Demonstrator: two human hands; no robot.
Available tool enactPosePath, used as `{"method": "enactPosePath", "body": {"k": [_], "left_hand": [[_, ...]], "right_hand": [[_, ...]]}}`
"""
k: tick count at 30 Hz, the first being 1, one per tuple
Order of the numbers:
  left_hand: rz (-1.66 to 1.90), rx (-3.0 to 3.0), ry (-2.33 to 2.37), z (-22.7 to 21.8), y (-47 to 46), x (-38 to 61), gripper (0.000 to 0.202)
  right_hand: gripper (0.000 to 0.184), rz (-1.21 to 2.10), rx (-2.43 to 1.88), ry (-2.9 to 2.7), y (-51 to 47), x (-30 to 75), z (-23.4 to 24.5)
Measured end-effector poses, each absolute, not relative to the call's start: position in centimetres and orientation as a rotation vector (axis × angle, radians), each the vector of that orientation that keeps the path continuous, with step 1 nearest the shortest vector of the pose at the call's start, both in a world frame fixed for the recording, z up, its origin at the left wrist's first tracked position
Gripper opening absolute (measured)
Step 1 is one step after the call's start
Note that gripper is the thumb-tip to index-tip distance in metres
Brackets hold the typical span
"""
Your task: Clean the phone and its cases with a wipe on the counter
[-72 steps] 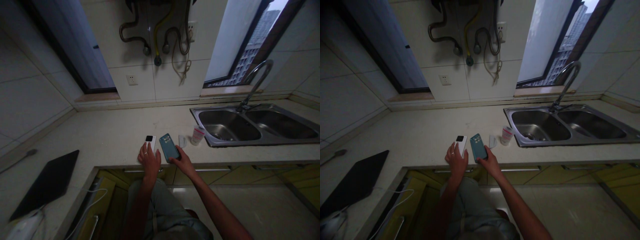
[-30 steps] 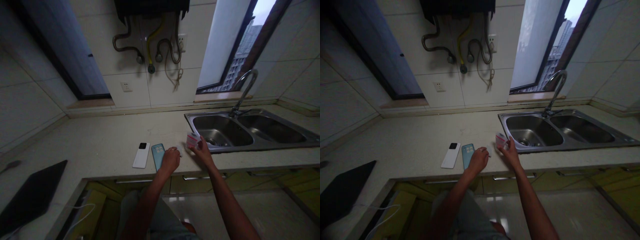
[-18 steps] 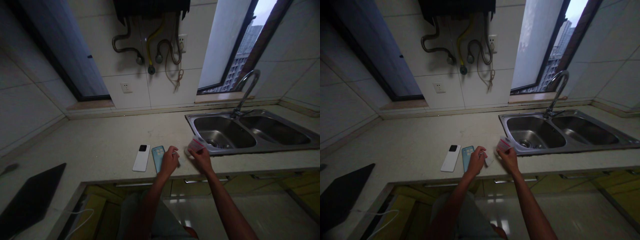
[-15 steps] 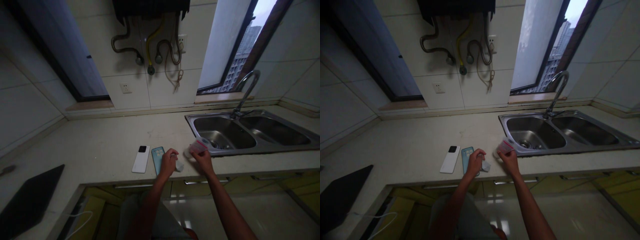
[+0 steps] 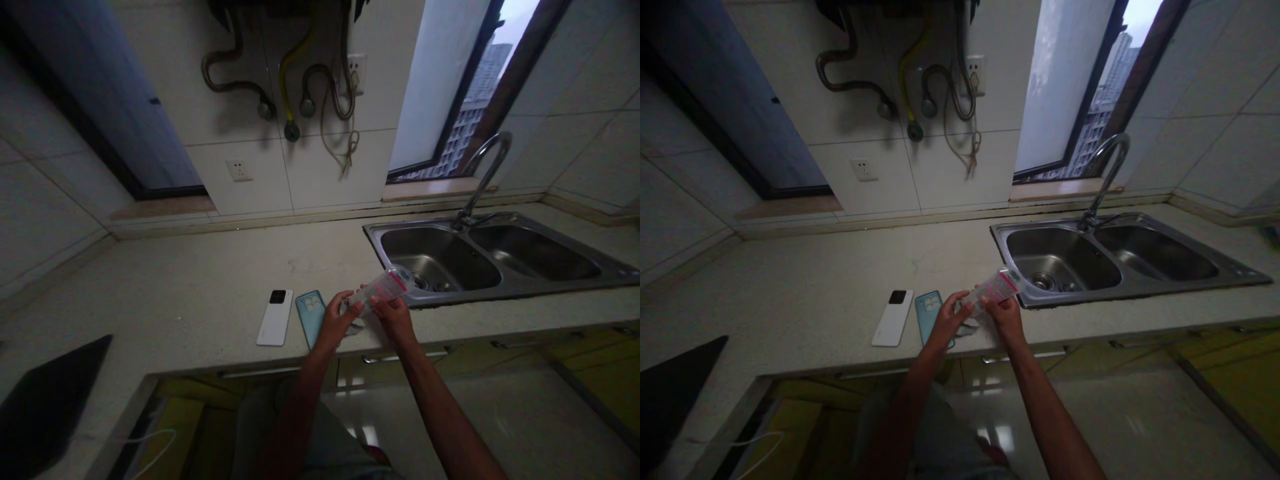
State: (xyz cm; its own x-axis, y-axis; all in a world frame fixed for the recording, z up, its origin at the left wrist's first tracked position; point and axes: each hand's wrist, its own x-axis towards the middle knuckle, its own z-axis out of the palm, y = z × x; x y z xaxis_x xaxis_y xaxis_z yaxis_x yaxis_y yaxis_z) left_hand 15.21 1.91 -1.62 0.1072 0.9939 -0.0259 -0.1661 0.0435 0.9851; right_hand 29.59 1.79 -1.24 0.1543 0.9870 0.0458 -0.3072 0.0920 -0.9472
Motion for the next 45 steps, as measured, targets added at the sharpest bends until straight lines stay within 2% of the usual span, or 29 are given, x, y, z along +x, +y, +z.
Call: {"method": "enactPosePath", "body": {"k": [4,13,27,34,40,45], "left_hand": [[1.173,1.134,0.975,-0.9,1.8,15.8,0.062],[1.247,1.081,1.093,-2.4,1.8,16.3,0.063],[1.379,1.067,1.319,-3.0,0.2,18.5,0.071],[1.311,1.15,1.177,-1.7,-0.3,17.6,0.06],[1.417,0.971,1.192,-1.8,-0.1,17.7,0.063],[1.473,0.992,1.239,-2.2,-0.3,18.0,0.055]], "right_hand": [[0.048,1.215,-0.914,-0.862,1.8,28.7,-1.1],[0.057,1.204,-0.912,-0.941,0.7,29.4,-2.2],[0.044,1.071,-0.967,-0.842,0.3,29.5,-2.3],[0.041,1.076,-0.888,-0.681,0.6,29.3,-2.3],[0.039,1.099,-0.821,-0.753,0.2,29.3,-2.3],[0.039,1.103,-0.824,-0.775,0.3,29.0,-1.9]]}}
